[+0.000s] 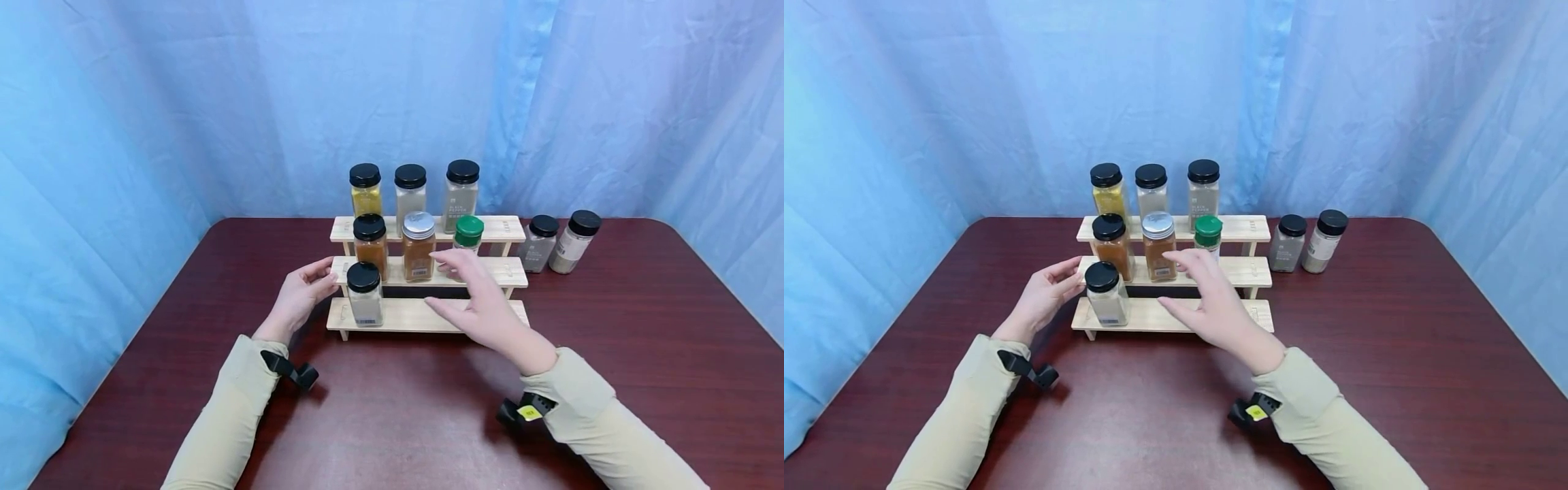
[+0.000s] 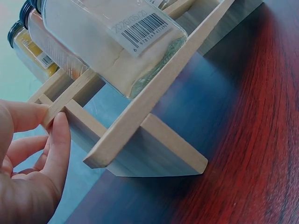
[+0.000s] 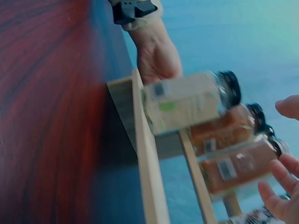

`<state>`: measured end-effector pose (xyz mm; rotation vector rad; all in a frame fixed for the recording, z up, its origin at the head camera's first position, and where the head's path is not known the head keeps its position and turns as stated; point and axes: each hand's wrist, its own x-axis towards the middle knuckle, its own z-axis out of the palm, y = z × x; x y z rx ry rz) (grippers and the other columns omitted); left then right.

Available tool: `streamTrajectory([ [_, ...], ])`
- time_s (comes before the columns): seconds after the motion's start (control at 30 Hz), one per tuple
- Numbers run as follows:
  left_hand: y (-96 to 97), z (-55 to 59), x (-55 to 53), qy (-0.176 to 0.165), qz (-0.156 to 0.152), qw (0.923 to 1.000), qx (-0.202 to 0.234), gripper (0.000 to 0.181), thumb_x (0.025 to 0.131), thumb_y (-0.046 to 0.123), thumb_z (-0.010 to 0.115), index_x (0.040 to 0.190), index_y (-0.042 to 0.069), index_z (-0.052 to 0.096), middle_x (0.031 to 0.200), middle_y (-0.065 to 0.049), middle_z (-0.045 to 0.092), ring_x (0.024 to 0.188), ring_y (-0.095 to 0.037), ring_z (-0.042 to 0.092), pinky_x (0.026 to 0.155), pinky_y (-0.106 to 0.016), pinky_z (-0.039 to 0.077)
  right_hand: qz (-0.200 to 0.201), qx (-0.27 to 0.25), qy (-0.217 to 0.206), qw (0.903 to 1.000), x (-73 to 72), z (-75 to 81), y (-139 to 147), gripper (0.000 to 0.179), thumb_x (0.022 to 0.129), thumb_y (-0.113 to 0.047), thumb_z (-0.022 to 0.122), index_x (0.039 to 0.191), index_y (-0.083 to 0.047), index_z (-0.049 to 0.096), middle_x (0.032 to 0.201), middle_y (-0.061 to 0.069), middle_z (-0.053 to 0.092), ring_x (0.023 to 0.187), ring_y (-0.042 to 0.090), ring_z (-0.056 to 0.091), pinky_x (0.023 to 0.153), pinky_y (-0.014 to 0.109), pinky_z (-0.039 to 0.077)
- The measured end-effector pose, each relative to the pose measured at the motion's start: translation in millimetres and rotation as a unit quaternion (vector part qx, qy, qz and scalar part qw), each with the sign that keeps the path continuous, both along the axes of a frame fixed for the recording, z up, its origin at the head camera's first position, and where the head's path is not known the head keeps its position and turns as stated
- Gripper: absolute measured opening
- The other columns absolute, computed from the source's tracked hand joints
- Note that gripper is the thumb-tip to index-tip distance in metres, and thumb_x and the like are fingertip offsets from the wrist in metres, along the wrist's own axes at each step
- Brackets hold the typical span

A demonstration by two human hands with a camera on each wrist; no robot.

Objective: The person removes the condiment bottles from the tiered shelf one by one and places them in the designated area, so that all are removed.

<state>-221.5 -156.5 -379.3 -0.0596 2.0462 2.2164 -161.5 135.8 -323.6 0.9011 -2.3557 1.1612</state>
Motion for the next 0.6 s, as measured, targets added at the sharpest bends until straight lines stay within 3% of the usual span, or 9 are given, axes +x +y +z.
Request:
streamTrajectory([
  [0.17, -0.3, -1.6, 0.3, 0.003, -0.004, 1.0, 0.002, 0.051, 0.094, 0.001, 0.054, 0.142, -0.003, 0.038, 0.094, 0.0, 0.05, 0.078, 0.001, 0.059, 0.076, -0.013, 0.054, 0.017, 0.01, -0.018, 0.9996, -0.9, -6.7, -16.6, 0.061, 0.079, -0.011, 0.076, 0.132, -0.006, 0.048, 0.124, 0.014, 0.05, 0.106, 0.027, 0.053, 0.091, 0.047, 0.05],
  [0.6, 1.0, -1.4, 1.8, 0.012, 0.0, 0.9999, 0.005, 0.05, 0.094, 0.0, 0.054, 0.142, -0.002, 0.039, 0.094, 0.001, 0.048, 0.08, 0.0, 0.059, 0.077, -0.014, 0.054, 0.018, 0.013, 0.001, 0.9998, -3.4, -10.5, -48.7, 0.06, 0.078, -0.014, 0.078, 0.132, -0.009, 0.052, 0.124, 0.014, 0.049, 0.112, 0.026, 0.05, 0.093, 0.043, 0.047],
])
